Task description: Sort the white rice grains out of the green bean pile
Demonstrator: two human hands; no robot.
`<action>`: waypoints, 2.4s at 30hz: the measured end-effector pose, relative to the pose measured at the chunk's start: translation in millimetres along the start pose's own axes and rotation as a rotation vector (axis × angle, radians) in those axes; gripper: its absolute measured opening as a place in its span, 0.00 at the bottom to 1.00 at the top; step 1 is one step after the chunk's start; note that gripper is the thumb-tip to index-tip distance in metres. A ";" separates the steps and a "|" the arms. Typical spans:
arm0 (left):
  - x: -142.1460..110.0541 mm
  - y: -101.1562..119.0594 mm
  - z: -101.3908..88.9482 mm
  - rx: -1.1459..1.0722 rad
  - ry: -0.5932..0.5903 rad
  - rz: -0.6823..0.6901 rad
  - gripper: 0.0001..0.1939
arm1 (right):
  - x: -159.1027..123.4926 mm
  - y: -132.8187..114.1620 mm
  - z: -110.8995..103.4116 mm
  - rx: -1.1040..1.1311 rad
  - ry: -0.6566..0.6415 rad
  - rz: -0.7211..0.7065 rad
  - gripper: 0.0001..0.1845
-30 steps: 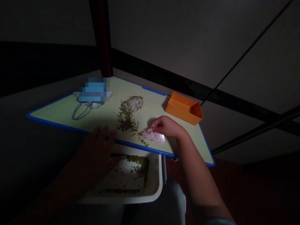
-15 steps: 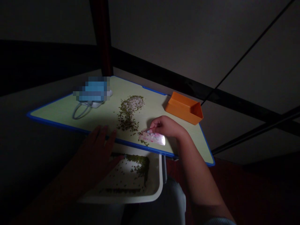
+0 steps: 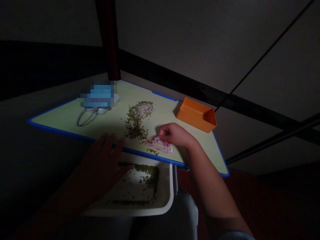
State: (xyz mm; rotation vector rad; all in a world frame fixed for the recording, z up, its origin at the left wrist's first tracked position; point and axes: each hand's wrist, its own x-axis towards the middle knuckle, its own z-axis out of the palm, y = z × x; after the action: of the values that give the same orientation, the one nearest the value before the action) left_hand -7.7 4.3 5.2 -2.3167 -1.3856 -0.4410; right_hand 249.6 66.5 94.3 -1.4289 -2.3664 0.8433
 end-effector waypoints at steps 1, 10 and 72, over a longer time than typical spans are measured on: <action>0.2 -0.1 -0.9 -0.006 -0.003 -0.005 0.40 | -0.1 -0.3 -0.3 -0.015 0.010 0.003 0.06; 0.8 0.4 -4.1 0.025 0.012 0.018 0.40 | 0.4 3.2 -1.2 -0.026 0.049 0.022 0.06; 0.2 1.6 -7.1 -0.040 -0.010 0.008 0.41 | 8.4 -10.5 14.2 -0.165 0.090 -0.134 0.09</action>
State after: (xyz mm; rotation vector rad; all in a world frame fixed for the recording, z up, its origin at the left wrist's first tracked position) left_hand -6.6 0.3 11.2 -2.3585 -1.3834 -0.4588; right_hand 231.0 65.2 88.5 -1.3178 -2.4788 0.5498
